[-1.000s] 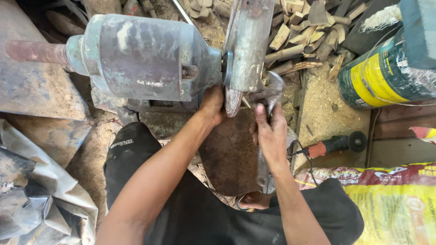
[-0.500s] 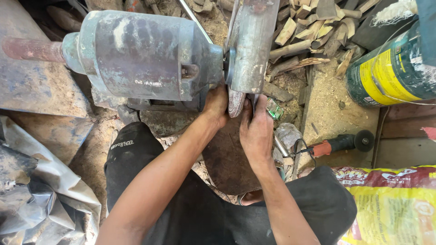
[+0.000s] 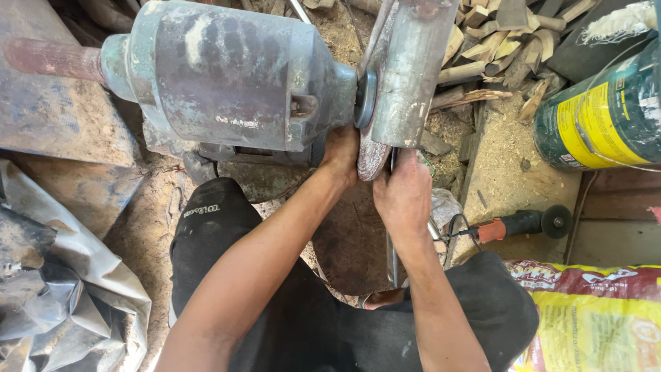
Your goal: The person uses a bench grinder to shape a small piece of wood. They hold the wood with both hands and press it against the rotating grinding wheel, rotating the piece to smooth multiple sides. The person briefly pauses to adjust the grinder and then continues shaping the wood.
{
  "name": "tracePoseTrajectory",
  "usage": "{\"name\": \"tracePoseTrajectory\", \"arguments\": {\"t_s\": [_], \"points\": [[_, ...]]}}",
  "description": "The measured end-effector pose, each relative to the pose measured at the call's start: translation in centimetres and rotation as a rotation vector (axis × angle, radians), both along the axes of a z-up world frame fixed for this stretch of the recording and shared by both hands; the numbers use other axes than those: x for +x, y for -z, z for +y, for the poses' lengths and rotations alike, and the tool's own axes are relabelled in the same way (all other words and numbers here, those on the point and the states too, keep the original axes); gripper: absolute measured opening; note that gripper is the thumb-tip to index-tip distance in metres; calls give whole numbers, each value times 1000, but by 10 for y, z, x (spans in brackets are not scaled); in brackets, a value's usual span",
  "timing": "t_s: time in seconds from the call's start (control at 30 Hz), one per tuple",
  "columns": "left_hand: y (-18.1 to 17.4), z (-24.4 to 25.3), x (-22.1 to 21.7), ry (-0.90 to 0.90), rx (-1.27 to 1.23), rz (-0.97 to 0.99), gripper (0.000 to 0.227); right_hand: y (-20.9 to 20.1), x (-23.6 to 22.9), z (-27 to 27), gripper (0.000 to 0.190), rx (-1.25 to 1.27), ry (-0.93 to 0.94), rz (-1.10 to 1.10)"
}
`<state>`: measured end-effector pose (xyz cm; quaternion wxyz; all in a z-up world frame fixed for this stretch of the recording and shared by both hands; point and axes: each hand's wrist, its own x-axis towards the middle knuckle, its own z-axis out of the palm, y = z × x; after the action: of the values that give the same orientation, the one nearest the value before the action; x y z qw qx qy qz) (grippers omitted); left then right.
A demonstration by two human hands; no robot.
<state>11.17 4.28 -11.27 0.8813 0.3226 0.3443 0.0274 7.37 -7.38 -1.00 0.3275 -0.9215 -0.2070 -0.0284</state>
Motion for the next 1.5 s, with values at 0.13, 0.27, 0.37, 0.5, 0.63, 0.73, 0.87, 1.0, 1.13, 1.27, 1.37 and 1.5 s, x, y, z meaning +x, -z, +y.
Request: {"name": "tracePoseTrajectory", "arguments": {"t_s": [0.13,0.27,0.37,0.5,0.63,0.73,0.87,1.0,1.13,1.27,1.37,1.5], "points": [[3,5,3,-1,31,32,46,-3,-1,-1,24,32,18,-56],[-42,0,-43,56,21,84,35,11,12,-6,15,29,-5,168],[-109,6,-137,65,133,102,19,14,17,-9,13,-84,-89,-41],[-148,104,-204,-434,602,-34,27,9,10,-3,16,13,-85,-82],[-108,282,-157,-734,224,-80,61,-3,7,12,23,74,-58,-57],[-75,351,-115,-617,-86,-173,55,-3,2,8,20,64,-21,-47],[-65,372,-100,-864,-214,-169,34,-3,9,7,18,23,-46,-36],[-51,367,-106,-731,-117,-400,34,-4,11,7,16,-37,-46,65],[-32,369,-112,-712,-137,-608,26,-7,20,3,24,-168,-45,254],[-34,359,-117,-589,-134,-815,26,0,26,-6,23,-257,-102,326],[-53,343,-127,-689,-151,-725,26,12,19,0,25,-163,-259,-233],[-84,339,-128,-753,-131,-304,41,24,3,-8,33,149,-162,29]]}}
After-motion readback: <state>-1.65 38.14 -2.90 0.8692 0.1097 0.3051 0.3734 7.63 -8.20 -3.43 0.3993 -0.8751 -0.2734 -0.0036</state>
